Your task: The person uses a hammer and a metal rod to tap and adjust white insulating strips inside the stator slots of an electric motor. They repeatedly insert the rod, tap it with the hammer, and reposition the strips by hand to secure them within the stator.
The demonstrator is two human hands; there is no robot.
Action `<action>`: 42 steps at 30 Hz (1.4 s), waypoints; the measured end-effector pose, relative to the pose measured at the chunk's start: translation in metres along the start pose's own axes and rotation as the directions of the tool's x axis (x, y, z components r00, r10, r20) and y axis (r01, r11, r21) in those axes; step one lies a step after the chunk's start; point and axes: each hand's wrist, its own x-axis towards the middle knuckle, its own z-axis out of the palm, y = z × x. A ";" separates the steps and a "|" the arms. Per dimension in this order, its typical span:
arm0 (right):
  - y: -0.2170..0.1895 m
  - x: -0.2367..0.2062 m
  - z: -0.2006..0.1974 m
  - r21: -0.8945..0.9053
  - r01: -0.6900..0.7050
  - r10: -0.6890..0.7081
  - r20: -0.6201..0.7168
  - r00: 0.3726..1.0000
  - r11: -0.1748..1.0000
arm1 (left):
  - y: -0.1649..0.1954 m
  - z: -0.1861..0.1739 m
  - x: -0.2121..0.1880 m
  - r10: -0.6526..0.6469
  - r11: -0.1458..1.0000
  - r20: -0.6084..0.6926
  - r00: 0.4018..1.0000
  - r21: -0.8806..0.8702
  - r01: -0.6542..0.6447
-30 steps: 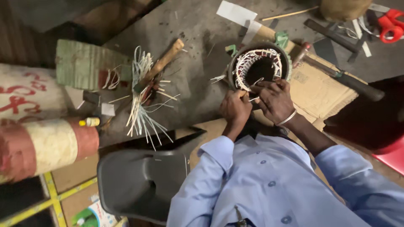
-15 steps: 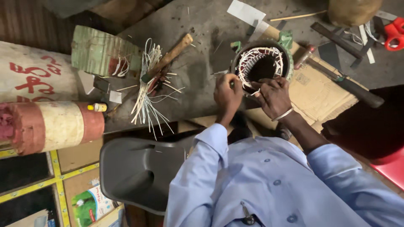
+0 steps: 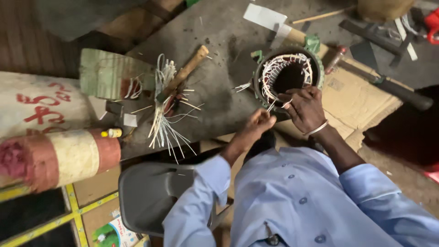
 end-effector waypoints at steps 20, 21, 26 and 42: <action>-0.045 0.018 0.018 -0.461 -0.168 0.147 -0.082 0.986 0.871 | 0.094 0.022 0.154 0.324 0.598 0.100 0.941 0.749 -0.285; -0.045 0.019 0.018 -0.437 -0.180 0.153 -0.097 0.983 0.881 | 0.095 0.009 0.141 0.593 0.439 0.043 0.804 0.820 -0.367; -0.044 0.018 0.018 -0.413 -0.205 0.178 -0.103 0.979 0.888 | 0.069 -0.019 0.056 0.672 0.439 -0.043 0.740 0.827 -0.351; -0.043 0.018 0.016 -0.375 -0.150 0.123 -0.097 0.988 0.915 | 0.050 -0.019 0.043 0.671 0.740 -0.420 0.612 0.427 -0.519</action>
